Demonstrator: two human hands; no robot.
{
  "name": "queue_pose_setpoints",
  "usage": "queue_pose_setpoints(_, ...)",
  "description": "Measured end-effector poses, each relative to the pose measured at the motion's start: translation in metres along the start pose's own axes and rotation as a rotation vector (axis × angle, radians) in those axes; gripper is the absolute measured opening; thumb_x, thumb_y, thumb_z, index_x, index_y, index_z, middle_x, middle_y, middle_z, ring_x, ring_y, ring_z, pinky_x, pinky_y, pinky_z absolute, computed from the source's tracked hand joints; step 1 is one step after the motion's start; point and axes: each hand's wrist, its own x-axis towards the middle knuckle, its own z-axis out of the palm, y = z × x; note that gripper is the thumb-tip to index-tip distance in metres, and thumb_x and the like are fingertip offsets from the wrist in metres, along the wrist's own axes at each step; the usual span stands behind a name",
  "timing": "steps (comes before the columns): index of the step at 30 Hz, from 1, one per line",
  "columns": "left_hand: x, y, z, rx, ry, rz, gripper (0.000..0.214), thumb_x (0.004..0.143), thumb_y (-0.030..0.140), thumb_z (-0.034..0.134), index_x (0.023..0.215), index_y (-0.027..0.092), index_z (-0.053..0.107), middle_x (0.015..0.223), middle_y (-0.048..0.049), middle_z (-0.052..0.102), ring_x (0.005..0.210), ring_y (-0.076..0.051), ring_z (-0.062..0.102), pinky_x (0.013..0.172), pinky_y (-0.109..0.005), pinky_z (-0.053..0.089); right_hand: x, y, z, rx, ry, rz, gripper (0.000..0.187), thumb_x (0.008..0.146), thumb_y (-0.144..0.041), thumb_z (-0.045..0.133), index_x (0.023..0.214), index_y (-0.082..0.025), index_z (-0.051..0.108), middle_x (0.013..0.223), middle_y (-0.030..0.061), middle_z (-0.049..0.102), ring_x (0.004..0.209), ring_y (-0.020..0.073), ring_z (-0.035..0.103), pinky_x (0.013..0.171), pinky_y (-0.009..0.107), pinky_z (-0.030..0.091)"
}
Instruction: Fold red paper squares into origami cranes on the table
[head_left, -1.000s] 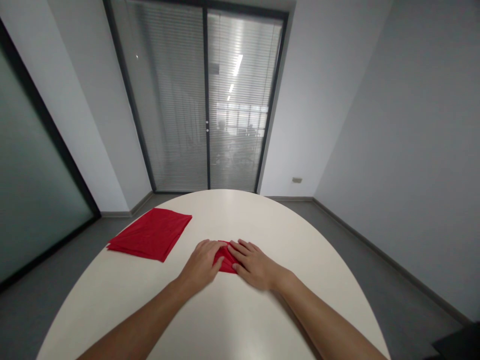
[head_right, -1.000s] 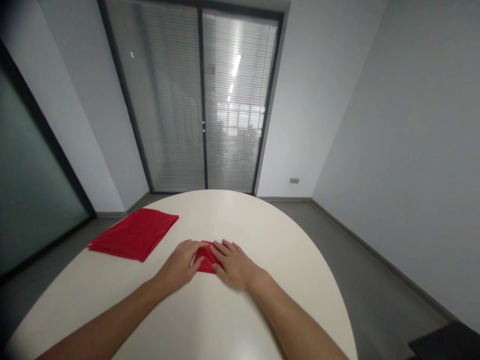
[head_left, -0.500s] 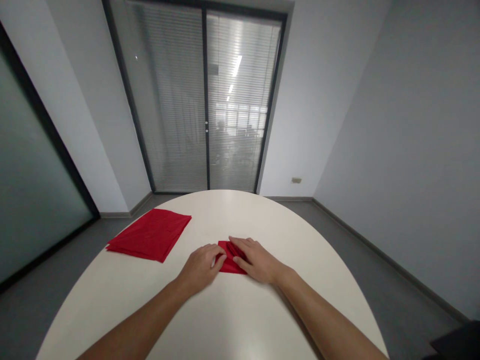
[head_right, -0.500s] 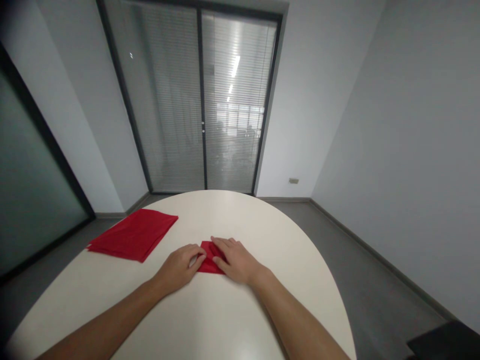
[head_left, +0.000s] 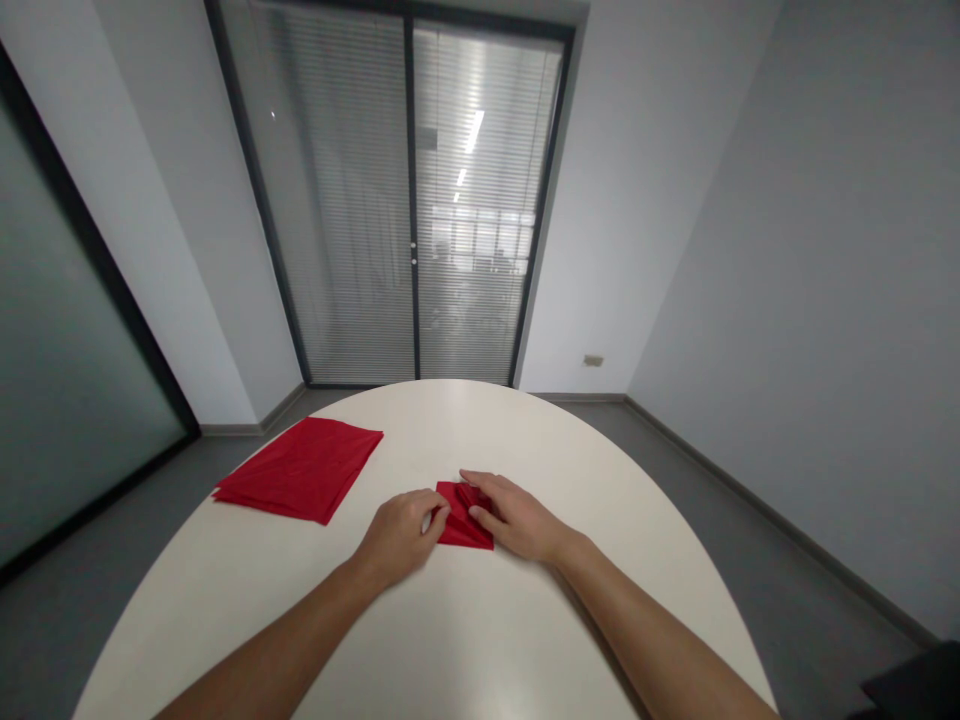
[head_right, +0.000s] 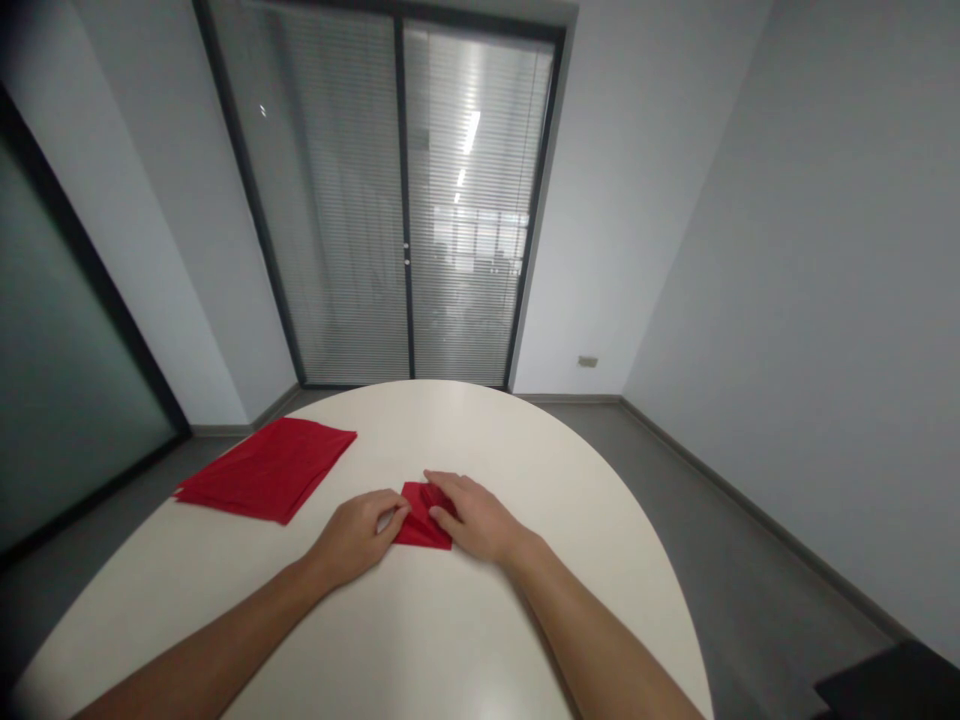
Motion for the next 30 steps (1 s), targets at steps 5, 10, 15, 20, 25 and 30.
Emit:
queue_pose_setpoints(5, 0.001, 0.001, 0.000, 0.020, -0.003, -0.017, 0.024, 0.097, 0.025, 0.045, 0.086, 0.023, 0.066, 0.088, -0.0015, 0.072, 0.082, -0.019, 0.066, 0.077, -0.030, 0.044, 0.000, 0.002, -0.001, -0.004, -0.002, -0.015, 0.053, 0.095, -0.016, 0.047, 0.148, -0.023, 0.043, 0.145, 0.0107, 0.054, 0.131, 0.0250, 0.051, 0.113, 0.047, 0.040)
queue_pose_setpoints(10, 0.000, 0.003, -0.001, 0.014, -0.009, -0.018, 0.025, 0.097, 0.025, 0.044, 0.085, 0.022, 0.066, 0.087, -0.0020, 0.072, 0.082, -0.019, 0.066, 0.076, -0.030, 0.044, 0.000, 0.009, 0.004, -0.003, 0.009, -0.040, 0.063, 0.085, -0.005, 0.048, 0.146, -0.022, 0.045, 0.144, 0.0099, 0.053, 0.132, 0.0238, 0.050, 0.114, 0.045, 0.039)
queue_pose_setpoints(15, 0.000, 0.003, -0.002, -0.008, 0.004, -0.015, 0.019, 0.094, 0.024, 0.049, 0.090, 0.023, 0.068, 0.092, -0.0021, 0.074, 0.085, -0.020, 0.067, 0.079, -0.030, 0.045, 0.003, 0.008, 0.003, 0.018, 0.028, -0.030, 0.044, 0.085, -0.004, 0.049, 0.124, -0.021, 0.062, 0.129, 0.0094, 0.061, 0.117, 0.0212, 0.058, 0.106, 0.038, 0.045)
queue_pose_setpoints(20, 0.000, 0.004, -0.002, -0.006, 0.002, -0.014, 0.018, 0.092, 0.023, 0.050, 0.091, 0.023, 0.068, 0.092, -0.0024, 0.074, 0.085, -0.020, 0.068, 0.079, -0.030, 0.047, 0.004, 0.007, 0.001, 0.043, 0.093, 0.013, 0.025, 0.088, -0.006, 0.050, 0.101, -0.021, 0.065, 0.115, 0.0071, 0.064, 0.104, 0.0192, 0.062, 0.094, 0.034, 0.049)
queue_pose_setpoints(25, -0.001, 0.007, -0.003, -0.007, 0.028, -0.024, 0.018, 0.091, 0.026, 0.053, 0.098, 0.024, 0.069, 0.098, -0.0035, 0.075, 0.088, -0.021, 0.069, 0.083, -0.032, 0.049, 0.005, 0.010, 0.004, 0.098, 0.146, 0.160, 0.015, 0.096, -0.018, 0.047, 0.100, -0.021, 0.061, 0.104, 0.0069, 0.069, 0.091, 0.0193, 0.065, 0.082, 0.033, 0.051)
queue_pose_setpoints(30, -0.001, 0.008, -0.007, -0.019, 0.080, -0.010, 0.018, 0.090, 0.026, 0.056, 0.104, 0.024, 0.067, 0.101, -0.0033, 0.074, 0.090, -0.020, 0.068, 0.084, -0.032, 0.050, 0.005, 0.009, 0.004, 0.148, 0.168, 0.218, 0.017, 0.100, -0.025, 0.044, 0.106, -0.020, 0.059, 0.103, 0.0086, 0.072, 0.093, 0.0213, 0.067, 0.080, 0.034, 0.051)
